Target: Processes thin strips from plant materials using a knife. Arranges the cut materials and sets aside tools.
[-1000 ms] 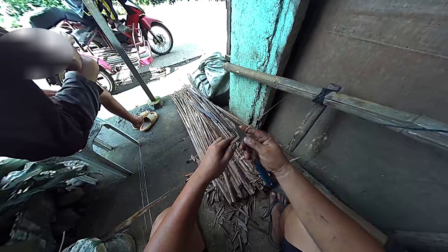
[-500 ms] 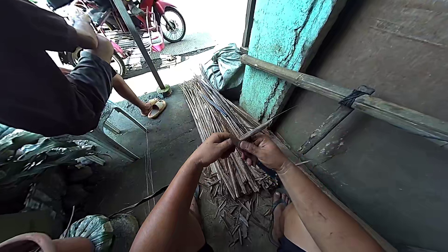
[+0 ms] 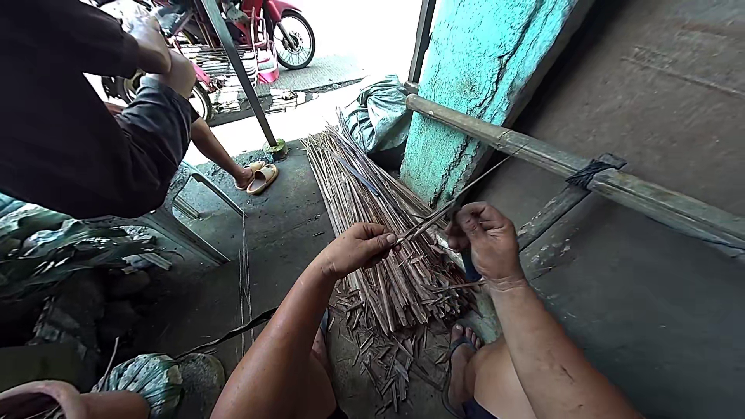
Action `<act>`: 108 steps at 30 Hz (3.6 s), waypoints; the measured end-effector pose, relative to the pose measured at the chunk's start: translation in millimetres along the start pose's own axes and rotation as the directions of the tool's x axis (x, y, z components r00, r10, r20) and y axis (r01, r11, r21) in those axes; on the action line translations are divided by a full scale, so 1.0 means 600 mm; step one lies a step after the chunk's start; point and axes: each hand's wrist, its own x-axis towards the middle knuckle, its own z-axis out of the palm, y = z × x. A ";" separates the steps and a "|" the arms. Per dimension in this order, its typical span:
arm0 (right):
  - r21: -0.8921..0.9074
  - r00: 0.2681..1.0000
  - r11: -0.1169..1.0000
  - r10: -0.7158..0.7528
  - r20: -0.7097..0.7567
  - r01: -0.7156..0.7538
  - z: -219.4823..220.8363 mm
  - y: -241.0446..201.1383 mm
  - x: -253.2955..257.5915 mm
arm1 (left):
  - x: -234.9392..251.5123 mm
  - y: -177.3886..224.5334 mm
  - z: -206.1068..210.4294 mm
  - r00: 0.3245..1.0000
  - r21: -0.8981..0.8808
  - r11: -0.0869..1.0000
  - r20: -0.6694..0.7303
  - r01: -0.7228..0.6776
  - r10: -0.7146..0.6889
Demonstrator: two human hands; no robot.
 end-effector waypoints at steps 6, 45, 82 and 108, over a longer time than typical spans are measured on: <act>0.104 0.989 0.986 0.119 0.087 -0.128 -0.016 -0.026 -0.005 | 0.011 0.001 0.016 0.960 0.210 0.975 -0.249 -0.078 0.131; 0.215 0.938 0.920 0.290 0.189 -0.328 0.029 -0.013 -0.022 | 0.034 -0.007 0.048 0.905 0.464 0.863 -0.251 -0.200 0.344; 0.188 0.946 0.944 0.227 0.231 -0.273 0.017 -0.006 -0.023 | 0.026 0.003 0.043 0.950 0.595 0.779 -0.077 -0.199 0.301; 0.192 0.948 0.981 0.066 -0.310 -0.005 -0.123 -0.067 0.012 | 0.050 -0.031 0.036 0.934 0.750 0.657 -0.174 -0.081 0.313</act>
